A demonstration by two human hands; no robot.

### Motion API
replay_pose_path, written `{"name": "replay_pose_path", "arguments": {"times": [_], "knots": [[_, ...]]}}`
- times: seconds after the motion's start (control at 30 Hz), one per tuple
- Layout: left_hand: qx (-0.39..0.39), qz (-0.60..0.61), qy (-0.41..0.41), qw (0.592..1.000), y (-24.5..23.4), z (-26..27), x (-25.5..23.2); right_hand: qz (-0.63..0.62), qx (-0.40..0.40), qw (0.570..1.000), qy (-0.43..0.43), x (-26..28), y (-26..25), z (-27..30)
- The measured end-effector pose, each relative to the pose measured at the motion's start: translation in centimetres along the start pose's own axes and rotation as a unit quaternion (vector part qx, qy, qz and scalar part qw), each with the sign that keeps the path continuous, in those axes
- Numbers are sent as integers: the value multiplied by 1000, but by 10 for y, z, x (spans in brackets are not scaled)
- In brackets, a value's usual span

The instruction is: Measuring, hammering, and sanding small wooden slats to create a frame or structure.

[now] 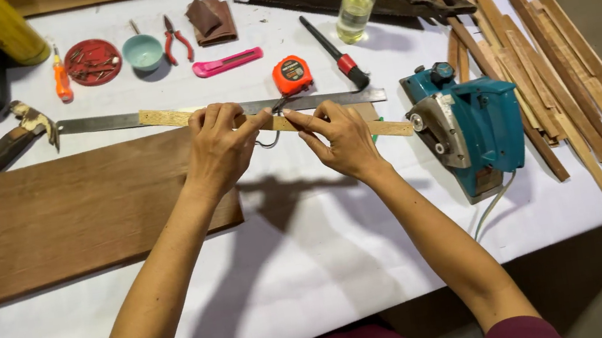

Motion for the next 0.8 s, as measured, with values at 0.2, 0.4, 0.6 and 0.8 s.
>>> {"name": "replay_pose_path", "arguments": {"times": [0.2, 0.4, 0.6, 0.8], "knots": [[16, -46, -56, 997, -35, 58, 54, -15, 29, 999, -35, 58, 59, -19], [33, -64, -99, 993, -72, 105, 96, -56, 42, 996, -57, 109, 106, -32], [59, -52, -114, 990, -98, 135, 118, -76, 38, 994, -69, 148, 127, -37], [83, -33, -113, 990, -94, 161, 127, -68, 69, 994, -52, 164, 136, -29]]}}
Point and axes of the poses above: each hand's wrist, its own z-axis away from the middle knuckle, its own y-axis out of the palm, x = y × z, the point moved 10 cm from there along -z, towards the middle knuckle, and after that the axes turned 10 degrees about -y, right-handed, at the moved point
